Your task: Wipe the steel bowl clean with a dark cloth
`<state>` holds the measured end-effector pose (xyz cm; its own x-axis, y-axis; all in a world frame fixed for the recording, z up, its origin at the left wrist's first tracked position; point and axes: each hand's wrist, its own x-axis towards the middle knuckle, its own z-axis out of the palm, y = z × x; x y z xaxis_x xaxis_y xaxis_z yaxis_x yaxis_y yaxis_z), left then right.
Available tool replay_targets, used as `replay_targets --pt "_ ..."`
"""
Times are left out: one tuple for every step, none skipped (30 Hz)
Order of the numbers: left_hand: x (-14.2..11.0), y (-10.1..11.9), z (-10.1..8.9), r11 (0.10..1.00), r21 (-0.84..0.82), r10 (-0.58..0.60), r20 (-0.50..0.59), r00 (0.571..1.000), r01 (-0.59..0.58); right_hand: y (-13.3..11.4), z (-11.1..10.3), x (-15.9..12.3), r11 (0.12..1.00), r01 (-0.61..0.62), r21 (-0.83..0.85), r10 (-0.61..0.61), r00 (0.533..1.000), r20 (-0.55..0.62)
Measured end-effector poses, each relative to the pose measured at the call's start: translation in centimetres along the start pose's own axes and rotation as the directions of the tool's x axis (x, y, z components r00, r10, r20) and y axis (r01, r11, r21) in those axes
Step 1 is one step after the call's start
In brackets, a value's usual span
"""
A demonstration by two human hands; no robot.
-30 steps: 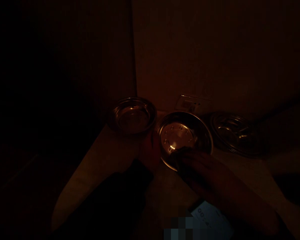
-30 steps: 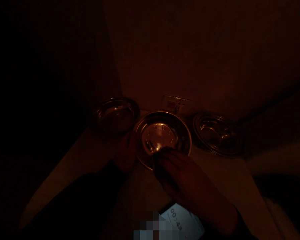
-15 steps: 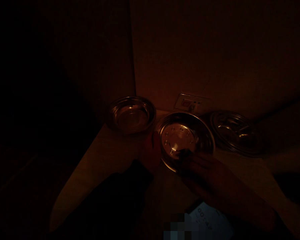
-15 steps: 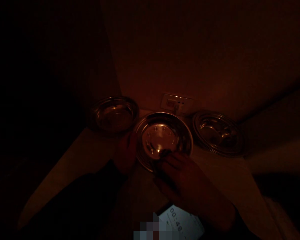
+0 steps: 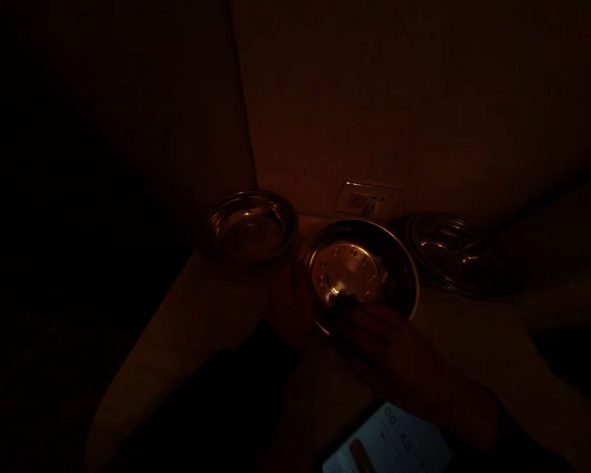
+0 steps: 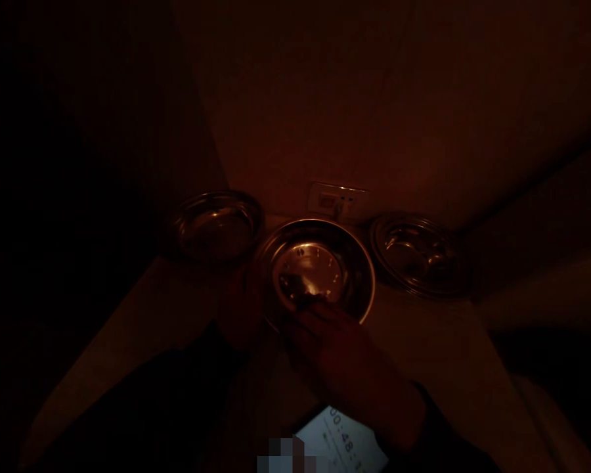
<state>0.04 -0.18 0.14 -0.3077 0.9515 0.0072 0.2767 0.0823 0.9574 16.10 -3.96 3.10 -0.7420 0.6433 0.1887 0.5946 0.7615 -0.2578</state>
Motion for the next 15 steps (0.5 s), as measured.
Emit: replay_targets --pt "-0.1 0.1 0.0 1.000 0.017 -0.001 -0.002 1.000 0.001 -0.1 0.2 0.2 1.000 -0.001 0.008 0.001 1.000 -0.013" --pt "-0.2 0.1 0.0 1.000 0.031 0.000 -0.006 1.000 0.000 -0.2 0.3 0.4 1.000 -0.004 0.013 0.004 1.000 -0.027" --pt "-0.2 0.1 0.1 0.999 0.042 0.008 -0.014 1.000 -0.008 -0.2 0.4 0.5 1.000 -0.006 0.017 0.007 0.999 -0.037" --pt "-0.3 0.1 0.1 0.998 0.051 0.023 -0.021 1.000 -0.022 -0.2 0.4 0.6 1.000 -0.008 0.022 0.009 0.999 -0.039" --pt "-0.3 0.0 0.1 0.998 0.057 0.041 -0.027 0.999 -0.040 -0.1 0.3 0.5 1.000 -0.008 0.028 0.008 0.999 -0.033" --pt "-0.3 0.0 0.1 0.996 0.061 0.062 -0.028 0.998 -0.060 0.1 0.1 0.4 0.999 -0.006 0.033 0.007 1.000 -0.018" --pt "-0.3 0.0 0.0 0.995 0.065 0.078 -0.029 0.997 -0.076 0.2 -0.1 0.3 0.999 -0.007 0.036 0.007 1.000 0.004" --pt "-0.3 -0.1 0.1 0.994 0.072 0.090 -0.030 0.995 -0.088 0.4 -0.3 0.1 0.999 -0.011 0.037 0.010 0.999 0.031" --pt "-0.2 -0.1 0.1 0.993 0.080 0.094 -0.030 0.995 -0.091 0.6 -0.5 -0.1 0.999 -0.012 0.037 0.010 0.999 0.053" --pt "-0.2 -0.2 0.1 0.993 0.084 0.089 -0.029 0.996 -0.087 0.7 -0.6 -0.2 0.999 -0.015 0.037 0.012 0.998 0.067" --pt "-0.2 -0.2 0.1 0.993 0.087 0.084 -0.028 0.996 -0.082 0.7 -0.6 -0.3 0.999 -0.020 0.034 0.018 0.997 0.072" --pt "-0.2 -0.2 0.2 0.993 0.087 0.082 -0.031 0.996 -0.079 0.6 -0.5 -0.3 0.999 -0.026 0.030 0.024 0.997 0.068" --pt "-0.1 -0.3 0.2 0.993 0.087 0.084 -0.037 0.996 -0.080 0.6 -0.3 -0.2 0.999 -0.029 0.028 0.027 0.998 0.052" --pt "-0.1 -0.3 0.3 0.993 0.089 0.087 -0.040 0.995 -0.083 0.4 0.0 -0.1 0.999 -0.028 0.025 0.027 0.999 0.032" --pt "-0.1 -0.4 0.3 0.992 0.095 0.088 -0.042 0.995 -0.084 0.3 0.2 0.0 0.999 -0.027 0.022 0.027 1.000 0.010"
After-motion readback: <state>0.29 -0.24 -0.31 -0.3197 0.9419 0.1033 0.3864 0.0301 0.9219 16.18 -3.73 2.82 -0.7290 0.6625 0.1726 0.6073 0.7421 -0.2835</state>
